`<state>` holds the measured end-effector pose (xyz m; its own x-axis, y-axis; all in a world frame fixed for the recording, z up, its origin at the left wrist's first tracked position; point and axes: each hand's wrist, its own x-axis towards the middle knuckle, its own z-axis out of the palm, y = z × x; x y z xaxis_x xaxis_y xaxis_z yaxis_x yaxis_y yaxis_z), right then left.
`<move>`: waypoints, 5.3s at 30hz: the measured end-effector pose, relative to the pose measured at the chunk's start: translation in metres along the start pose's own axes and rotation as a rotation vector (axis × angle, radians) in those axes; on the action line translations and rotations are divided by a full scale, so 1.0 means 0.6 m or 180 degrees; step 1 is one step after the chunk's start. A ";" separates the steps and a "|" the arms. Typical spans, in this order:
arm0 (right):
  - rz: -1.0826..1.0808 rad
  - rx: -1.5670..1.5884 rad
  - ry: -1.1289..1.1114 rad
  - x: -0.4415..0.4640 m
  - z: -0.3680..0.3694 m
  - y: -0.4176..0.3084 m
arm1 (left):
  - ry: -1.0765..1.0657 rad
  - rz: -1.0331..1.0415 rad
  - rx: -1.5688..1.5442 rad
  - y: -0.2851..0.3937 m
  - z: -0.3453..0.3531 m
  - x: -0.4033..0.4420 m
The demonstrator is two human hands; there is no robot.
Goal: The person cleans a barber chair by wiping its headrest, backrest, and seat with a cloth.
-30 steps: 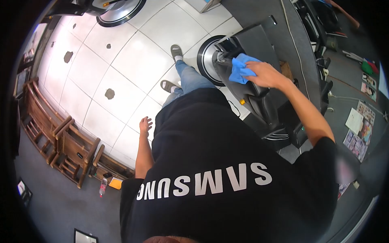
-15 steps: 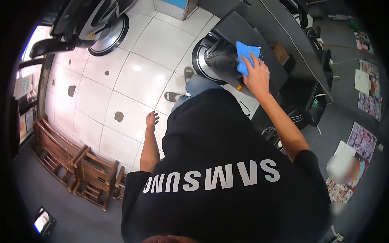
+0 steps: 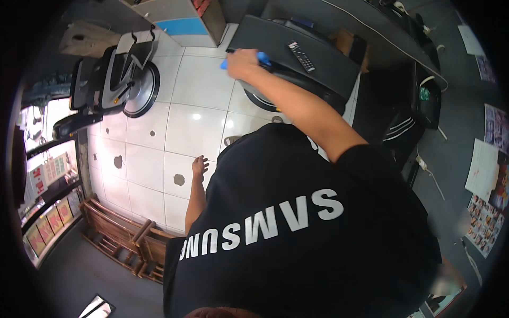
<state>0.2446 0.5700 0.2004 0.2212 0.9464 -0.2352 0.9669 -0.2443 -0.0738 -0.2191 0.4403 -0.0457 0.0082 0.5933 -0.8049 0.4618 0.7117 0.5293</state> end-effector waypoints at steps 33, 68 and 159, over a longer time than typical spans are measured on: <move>-0.1389 0.0987 0.1985 -0.506 0.067 0.337 | -0.0463 0.0394 0.0747 -0.166 0.262 -0.242; 0.0870 0.3159 0.1398 -0.615 0.280 0.331 | -0.0227 0.0245 0.0187 -0.591 0.392 -0.441; -0.0446 0.0655 0.1107 -0.418 0.019 0.315 | 0.0036 -0.0035 0.0100 -0.584 0.454 -0.566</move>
<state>0.3707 0.2840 0.2344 0.1534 0.9797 0.1291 0.9529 -0.1120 -0.2820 -0.1420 -0.1133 -0.0308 -0.0070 0.5898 -0.8076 0.4894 0.7063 0.5115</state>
